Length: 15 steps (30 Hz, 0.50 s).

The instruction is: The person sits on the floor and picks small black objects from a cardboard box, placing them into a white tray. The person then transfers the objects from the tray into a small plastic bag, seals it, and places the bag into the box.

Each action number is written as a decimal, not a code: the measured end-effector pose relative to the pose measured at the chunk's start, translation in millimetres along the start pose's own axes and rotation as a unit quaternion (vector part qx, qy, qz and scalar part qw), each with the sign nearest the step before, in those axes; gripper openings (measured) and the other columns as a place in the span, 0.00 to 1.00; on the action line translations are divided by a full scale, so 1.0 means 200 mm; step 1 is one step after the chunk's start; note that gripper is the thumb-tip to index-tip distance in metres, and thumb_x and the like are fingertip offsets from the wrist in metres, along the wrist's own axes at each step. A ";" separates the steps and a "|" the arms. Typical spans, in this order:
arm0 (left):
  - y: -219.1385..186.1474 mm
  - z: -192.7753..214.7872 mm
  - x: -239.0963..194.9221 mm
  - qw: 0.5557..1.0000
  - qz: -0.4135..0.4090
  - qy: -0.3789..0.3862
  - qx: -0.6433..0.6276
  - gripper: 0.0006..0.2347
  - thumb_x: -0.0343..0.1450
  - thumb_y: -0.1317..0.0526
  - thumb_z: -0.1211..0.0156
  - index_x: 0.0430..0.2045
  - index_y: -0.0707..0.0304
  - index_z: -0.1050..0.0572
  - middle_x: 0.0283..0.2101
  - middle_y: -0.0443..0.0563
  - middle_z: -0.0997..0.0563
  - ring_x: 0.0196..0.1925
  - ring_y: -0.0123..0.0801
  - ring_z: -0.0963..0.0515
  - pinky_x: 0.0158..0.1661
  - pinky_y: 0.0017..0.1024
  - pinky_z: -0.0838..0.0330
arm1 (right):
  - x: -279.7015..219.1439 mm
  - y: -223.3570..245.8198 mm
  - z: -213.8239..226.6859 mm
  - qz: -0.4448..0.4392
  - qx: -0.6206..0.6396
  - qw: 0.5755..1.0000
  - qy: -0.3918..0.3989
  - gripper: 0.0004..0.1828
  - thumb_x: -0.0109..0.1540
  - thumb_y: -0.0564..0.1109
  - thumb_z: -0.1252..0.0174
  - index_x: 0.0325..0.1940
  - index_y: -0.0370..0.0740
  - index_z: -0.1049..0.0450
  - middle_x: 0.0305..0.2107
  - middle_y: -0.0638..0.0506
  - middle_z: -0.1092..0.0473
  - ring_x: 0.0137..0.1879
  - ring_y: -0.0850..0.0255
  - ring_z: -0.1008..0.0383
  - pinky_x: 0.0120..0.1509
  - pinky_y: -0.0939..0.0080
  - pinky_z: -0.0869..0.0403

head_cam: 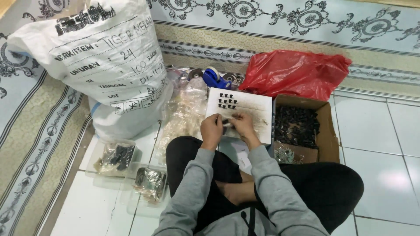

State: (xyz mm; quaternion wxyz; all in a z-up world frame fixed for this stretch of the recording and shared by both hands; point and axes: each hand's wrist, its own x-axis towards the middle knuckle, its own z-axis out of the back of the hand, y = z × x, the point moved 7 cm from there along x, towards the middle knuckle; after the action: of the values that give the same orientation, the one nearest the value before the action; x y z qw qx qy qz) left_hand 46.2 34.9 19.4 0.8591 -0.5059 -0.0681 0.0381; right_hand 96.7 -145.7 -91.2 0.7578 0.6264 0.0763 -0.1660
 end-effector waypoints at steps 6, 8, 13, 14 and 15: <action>0.07 -0.07 0.02 0.998 -0.016 0.037 0.055 0.10 0.69 0.58 0.38 0.32 0.69 0.19 0.39 0.66 0.21 0.44 0.60 0.20 0.43 0.49 0.24 | -0.14 0.20 -0.04 0.098 -0.129 0.987 -0.021 0.22 0.61 0.35 0.44 0.61 0.40 0.26 0.37 0.52 0.36 0.41 0.63 0.32 0.46 0.59 0.27; 0.13 -0.10 0.05 0.998 -0.001 0.049 0.033 0.09 0.69 0.61 0.39 0.32 0.69 0.20 0.35 0.64 0.21 0.39 0.55 0.18 0.39 0.45 0.24 | -0.03 0.05 -0.05 0.076 -0.114 0.990 0.042 0.28 0.57 0.37 0.38 0.63 0.39 0.26 0.47 0.45 0.34 0.51 0.54 0.30 0.54 0.53 0.27; 0.06 -0.10 0.05 0.999 -0.030 0.016 0.024 0.05 0.70 0.66 0.44 0.30 0.71 0.23 0.27 0.63 0.23 0.32 0.54 0.19 0.33 0.41 0.25 | -0.08 0.06 -0.03 -0.012 0.033 0.992 0.124 0.32 0.54 0.33 0.38 0.64 0.34 0.28 0.41 0.49 0.31 0.48 0.58 0.28 0.55 0.56 0.26; 0.05 -0.13 0.03 0.999 -0.034 0.030 0.024 0.05 0.69 0.66 0.44 0.31 0.71 0.24 0.27 0.63 0.23 0.32 0.55 0.19 0.33 0.42 0.25 | -0.09 0.11 0.01 0.031 -0.030 0.997 0.071 0.28 0.55 0.31 0.41 0.60 0.34 0.25 0.39 0.47 0.31 0.46 0.58 0.27 0.52 0.56 0.25; 0.04 -0.17 0.02 0.998 -0.038 0.043 0.024 0.05 0.68 0.66 0.43 0.31 0.71 0.25 0.27 0.63 0.24 0.32 0.56 0.19 0.33 0.44 0.25 | -0.10 0.17 0.04 0.075 -0.093 0.993 0.017 0.24 0.55 0.29 0.44 0.56 0.34 0.23 0.37 0.45 0.30 0.44 0.58 0.26 0.48 0.56 0.25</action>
State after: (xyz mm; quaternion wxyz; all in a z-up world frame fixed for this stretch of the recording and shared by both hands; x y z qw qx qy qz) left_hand 55.0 10.1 -3.1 0.8741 -0.4829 -0.0496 -0.0147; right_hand 88.2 -145.7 -51.5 0.8214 0.5602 0.0573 -0.0903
